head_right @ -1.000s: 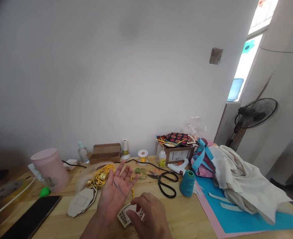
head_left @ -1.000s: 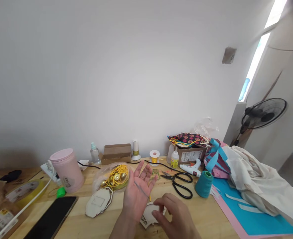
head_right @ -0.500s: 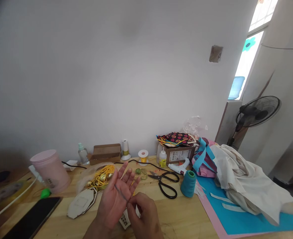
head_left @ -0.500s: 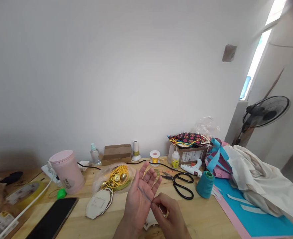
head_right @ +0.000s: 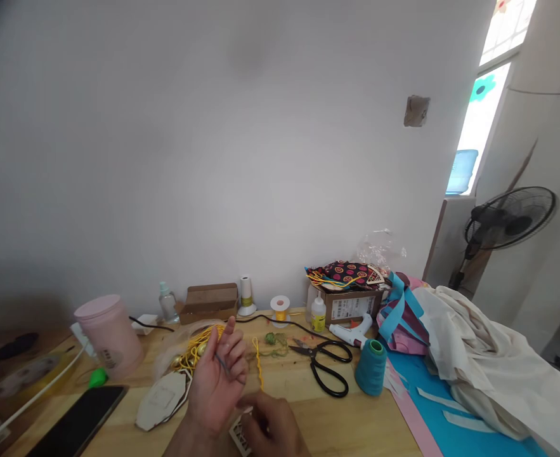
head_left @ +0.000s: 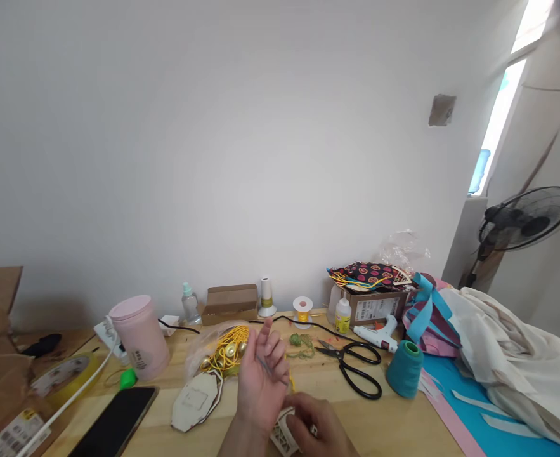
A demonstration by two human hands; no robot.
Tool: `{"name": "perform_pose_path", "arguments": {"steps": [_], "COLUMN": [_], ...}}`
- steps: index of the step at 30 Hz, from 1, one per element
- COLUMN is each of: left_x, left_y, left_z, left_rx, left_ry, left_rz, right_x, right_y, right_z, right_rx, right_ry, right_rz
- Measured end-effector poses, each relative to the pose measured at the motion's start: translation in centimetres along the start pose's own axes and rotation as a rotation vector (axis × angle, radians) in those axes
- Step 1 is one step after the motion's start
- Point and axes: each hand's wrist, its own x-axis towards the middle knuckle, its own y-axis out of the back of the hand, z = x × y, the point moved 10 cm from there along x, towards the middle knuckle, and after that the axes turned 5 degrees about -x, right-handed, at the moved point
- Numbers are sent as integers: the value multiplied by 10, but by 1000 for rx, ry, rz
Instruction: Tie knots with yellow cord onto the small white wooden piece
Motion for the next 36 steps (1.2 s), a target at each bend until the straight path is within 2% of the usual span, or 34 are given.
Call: {"name": "perform_pose_path", "arguments": {"steps": [3, 6, 12, 15, 19, 24, 27, 30, 32, 34, 36], "left_x": [3, 5, -11, -21, -35, -60, -74, -85, -87, -79, -62], "left_y": [9, 23, 59, 62, 58, 50, 41, 30, 16, -3, -16], "left_z": [17, 14, -47, -58, -66, -88, -97, -102, -103, -97, -82], "left_rx": [94, 189, 367, 377, 389, 470, 506, 510, 469, 378, 264], "left_ry": [-81, -56, 391, 461, 544, 782, 869, 920, 907, 814, 671], "left_rz": [25, 51, 152, 160, 159, 83, 20, -36, -94, -168, -181], "right_x": [-6, -9, 1, 7, 13, 27, 36, 39, 35, 25, 14], "right_y": [6, 15, 40, 46, 45, 47, 53, 51, 42, 33, 28], "right_z": [-19, -42, -75, -81, -86, -91, -93, -84, -72, -59, -52], "right_rx": [-197, -352, -636, -632, -582, -690, -556, -346, -235, -171, -179], "right_ry": [110, 212, 322, 326, 312, 276, 289, 270, 225, 173, 172], "right_rz": [-42, -90, -75, -107, -151, -201, -220, -256, -293, -304, -242]}}
